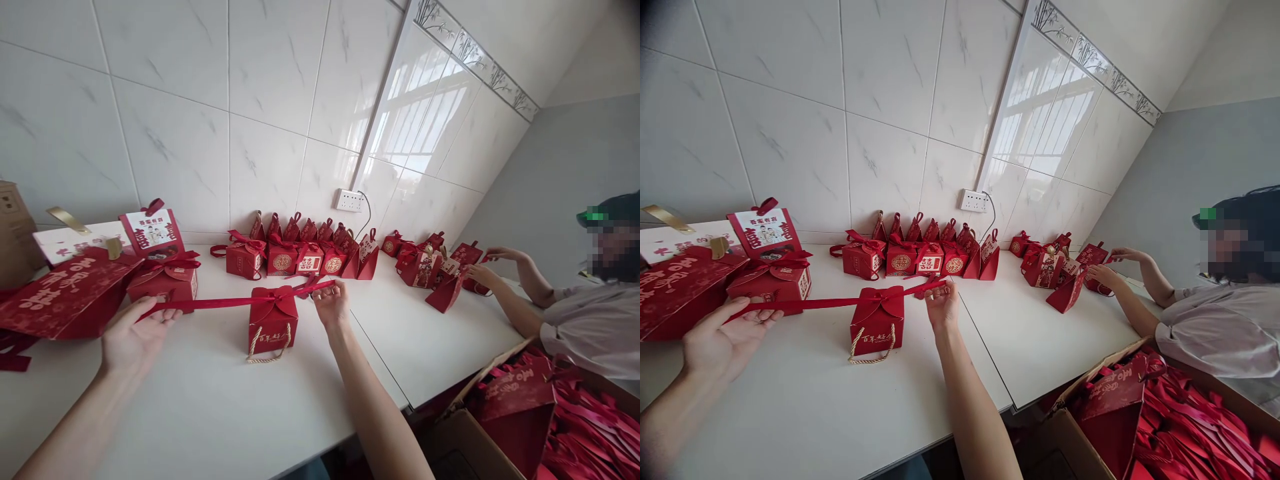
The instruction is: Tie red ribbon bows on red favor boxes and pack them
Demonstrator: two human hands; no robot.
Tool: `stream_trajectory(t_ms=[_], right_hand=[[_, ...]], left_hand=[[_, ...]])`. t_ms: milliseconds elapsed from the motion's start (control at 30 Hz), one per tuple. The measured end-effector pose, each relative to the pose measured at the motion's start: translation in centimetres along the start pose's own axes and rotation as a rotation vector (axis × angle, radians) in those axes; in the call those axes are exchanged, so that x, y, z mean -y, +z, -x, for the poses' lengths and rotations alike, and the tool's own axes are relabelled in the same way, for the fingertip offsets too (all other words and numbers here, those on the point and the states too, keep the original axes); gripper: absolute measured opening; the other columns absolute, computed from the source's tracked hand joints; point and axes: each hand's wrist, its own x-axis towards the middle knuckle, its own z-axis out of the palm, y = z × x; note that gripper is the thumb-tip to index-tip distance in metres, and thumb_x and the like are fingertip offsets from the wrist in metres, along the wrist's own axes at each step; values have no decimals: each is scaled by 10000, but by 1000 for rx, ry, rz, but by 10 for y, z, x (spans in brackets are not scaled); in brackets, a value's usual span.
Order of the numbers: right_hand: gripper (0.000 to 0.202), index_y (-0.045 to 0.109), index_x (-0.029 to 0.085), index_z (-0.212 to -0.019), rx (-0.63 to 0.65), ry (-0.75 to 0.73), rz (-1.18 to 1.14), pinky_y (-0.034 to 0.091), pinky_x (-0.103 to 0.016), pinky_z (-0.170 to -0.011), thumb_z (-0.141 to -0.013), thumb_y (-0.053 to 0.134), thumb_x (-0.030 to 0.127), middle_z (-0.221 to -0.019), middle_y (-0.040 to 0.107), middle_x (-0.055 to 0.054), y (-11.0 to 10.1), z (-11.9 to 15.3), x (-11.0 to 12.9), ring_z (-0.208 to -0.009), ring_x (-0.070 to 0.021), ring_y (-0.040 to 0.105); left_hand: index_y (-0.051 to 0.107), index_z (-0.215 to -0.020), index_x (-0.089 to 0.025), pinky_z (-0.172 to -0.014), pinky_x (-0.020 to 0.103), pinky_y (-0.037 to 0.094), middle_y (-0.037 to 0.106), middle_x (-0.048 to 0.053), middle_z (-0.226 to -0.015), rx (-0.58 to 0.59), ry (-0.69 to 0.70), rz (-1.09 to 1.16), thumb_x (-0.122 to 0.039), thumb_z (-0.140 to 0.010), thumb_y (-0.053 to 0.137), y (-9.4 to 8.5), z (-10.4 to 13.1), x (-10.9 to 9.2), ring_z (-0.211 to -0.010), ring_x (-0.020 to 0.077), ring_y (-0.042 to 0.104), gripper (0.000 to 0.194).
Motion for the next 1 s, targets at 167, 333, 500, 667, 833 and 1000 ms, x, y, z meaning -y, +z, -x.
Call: stream_trajectory(t_ms=[167,333,500,667,833,1000], right_hand=[[204,425,213,-624,-2,-4,-4,435,-204,-482,-664,624,205,-483,394,114,-3,-3,2,-426,-55,401],[194,423,212,-630,-5,-11,5,457,-196,-491,-681,610,212,-500,422,106,-6,-7,4,-428,-50,430],[202,423,214,-644,15,-29,29,482,-204,-517,-688,620,225,-506,432,109,-10,-11,6,-435,-52,455],[240,412,223,-651,49,-55,64,491,-226,-514,-699,644,261,-501,414,113,-14,-15,8,-435,-67,461],[214,409,222,-640,28,-68,39,499,-225,-532,-704,611,251,-507,428,106,-14,-15,10,-438,-62,455],[211,394,222,-628,18,-63,14,475,-212,-505,-708,588,242,-509,420,103,-13,-14,13,-443,-62,454]], left_hand=[[496,-562,-168,-631,294,443,545,-20,-661,-42,14,56,-123,-482,606,6,5,-1,-636,121,517,143],[486,-567,-167,-662,299,440,524,-13,-677,-69,9,77,-119,-492,595,6,5,-2,-655,123,511,142],[509,-613,-168,-695,308,431,521,-11,-710,-67,15,83,-122,-514,593,3,1,-2,-682,129,505,138],[505,-623,-177,-817,349,416,512,-16,-726,-56,30,102,-123,-535,599,-1,-1,-1,-708,132,493,139],[488,-614,-195,-1035,467,319,493,-15,-721,-62,44,109,-129,-550,584,-2,-2,-3,-745,153,503,133],[492,-620,-202,-1099,501,287,524,8,-782,-72,60,137,-128,-552,577,-2,-3,-4,-843,181,550,132]])
